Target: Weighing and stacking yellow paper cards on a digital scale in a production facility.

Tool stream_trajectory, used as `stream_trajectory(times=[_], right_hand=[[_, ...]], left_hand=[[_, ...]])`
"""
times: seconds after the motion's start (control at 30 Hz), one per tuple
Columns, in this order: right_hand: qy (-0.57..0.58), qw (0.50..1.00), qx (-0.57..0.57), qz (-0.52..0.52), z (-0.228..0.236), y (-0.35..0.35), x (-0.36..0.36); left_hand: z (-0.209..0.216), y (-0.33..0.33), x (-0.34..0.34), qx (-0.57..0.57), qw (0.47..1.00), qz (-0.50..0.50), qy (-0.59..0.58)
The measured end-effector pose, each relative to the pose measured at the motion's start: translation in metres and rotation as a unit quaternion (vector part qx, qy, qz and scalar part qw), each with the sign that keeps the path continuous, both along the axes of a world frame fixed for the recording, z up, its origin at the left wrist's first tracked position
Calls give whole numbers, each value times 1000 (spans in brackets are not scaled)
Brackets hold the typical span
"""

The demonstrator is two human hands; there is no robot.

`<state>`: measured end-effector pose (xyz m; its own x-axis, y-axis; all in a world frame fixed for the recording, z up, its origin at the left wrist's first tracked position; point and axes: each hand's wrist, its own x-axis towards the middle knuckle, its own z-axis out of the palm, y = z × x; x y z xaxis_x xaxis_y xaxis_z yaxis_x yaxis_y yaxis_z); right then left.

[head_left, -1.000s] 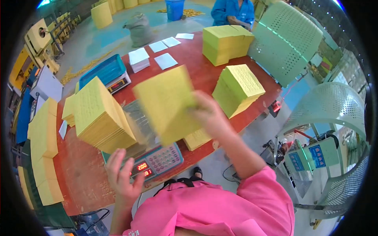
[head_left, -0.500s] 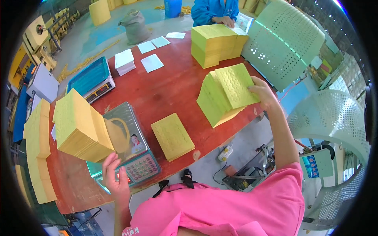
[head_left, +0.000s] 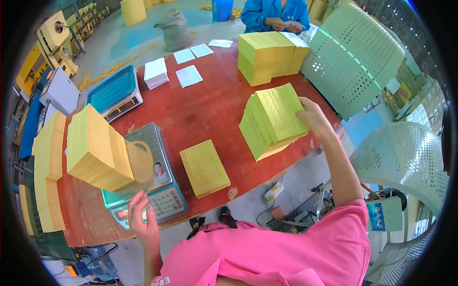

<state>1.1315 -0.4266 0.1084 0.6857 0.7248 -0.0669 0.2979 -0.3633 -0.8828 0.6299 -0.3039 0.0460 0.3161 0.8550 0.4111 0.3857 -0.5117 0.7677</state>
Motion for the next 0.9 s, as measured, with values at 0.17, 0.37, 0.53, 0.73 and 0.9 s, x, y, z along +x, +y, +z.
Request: stream_trajectory(times=[0.17, 0.37, 0.53, 0.73, 0.9], right_hand=[[-24, 1000, 19, -6, -4, 1, -8], [-320, 947, -19, -11, -32, 3, 6], [-456, 889, -37, -29, -20, -38, 50], [-341, 934, 79, 65, -9, 27, -80], [-216, 958, 142, 123, -28, 88, -205]], left_hand=[[8, -11, -2, 19, 1000, -4, 23], [13, -17, -24, 54, 994, 46, 82], [21, -1, -57, 82, 989, 101, 68], [0, 42, -134, 45, 978, 198, -44], [26, 90, -158, 14, 980, 164, -108]])
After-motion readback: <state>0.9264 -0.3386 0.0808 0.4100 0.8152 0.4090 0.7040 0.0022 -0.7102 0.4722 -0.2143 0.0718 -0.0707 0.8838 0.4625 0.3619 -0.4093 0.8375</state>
